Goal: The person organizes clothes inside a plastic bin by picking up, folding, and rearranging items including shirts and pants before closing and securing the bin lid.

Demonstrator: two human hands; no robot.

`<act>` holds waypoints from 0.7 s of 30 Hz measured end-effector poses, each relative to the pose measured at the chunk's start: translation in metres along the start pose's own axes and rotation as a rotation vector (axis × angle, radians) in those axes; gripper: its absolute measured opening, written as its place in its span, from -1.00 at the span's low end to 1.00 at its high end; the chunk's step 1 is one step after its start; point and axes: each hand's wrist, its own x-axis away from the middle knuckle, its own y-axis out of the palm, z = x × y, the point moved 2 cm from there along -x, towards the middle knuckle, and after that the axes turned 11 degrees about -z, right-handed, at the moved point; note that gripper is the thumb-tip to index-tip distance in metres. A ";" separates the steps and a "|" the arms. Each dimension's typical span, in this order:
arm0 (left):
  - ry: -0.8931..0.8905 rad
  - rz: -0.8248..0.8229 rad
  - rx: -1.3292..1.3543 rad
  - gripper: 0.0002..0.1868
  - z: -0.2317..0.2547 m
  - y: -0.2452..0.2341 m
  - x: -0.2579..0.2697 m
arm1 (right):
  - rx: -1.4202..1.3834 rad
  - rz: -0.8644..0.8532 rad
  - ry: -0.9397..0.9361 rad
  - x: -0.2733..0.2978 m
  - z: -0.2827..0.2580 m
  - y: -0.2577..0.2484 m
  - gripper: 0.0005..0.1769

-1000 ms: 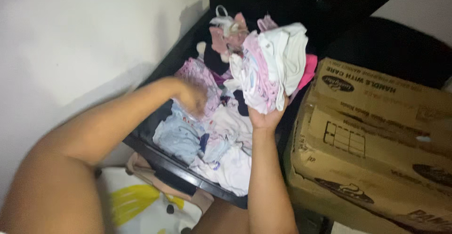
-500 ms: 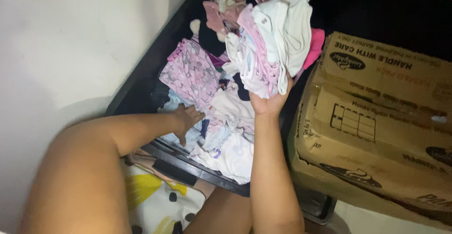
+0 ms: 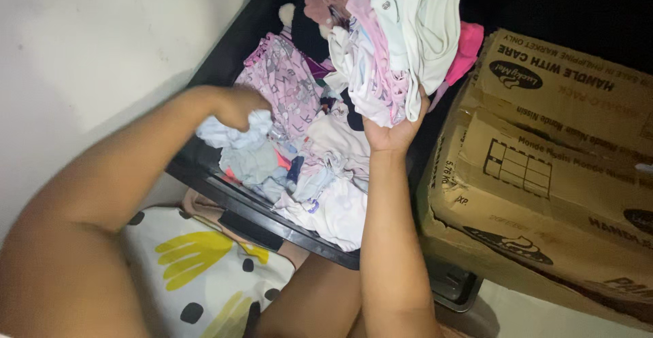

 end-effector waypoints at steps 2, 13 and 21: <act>-0.080 -0.058 -0.013 -0.29 0.006 -0.013 0.015 | -0.002 -0.004 0.007 -0.001 0.000 -0.002 -0.37; -0.088 -0.223 -0.195 -0.41 0.024 0.043 -0.041 | -0.002 0.017 0.014 0.001 0.001 -0.004 -0.38; -0.167 -0.549 -0.475 -0.34 0.074 0.077 -0.061 | 0.068 0.038 0.007 0.001 0.002 -0.001 -0.36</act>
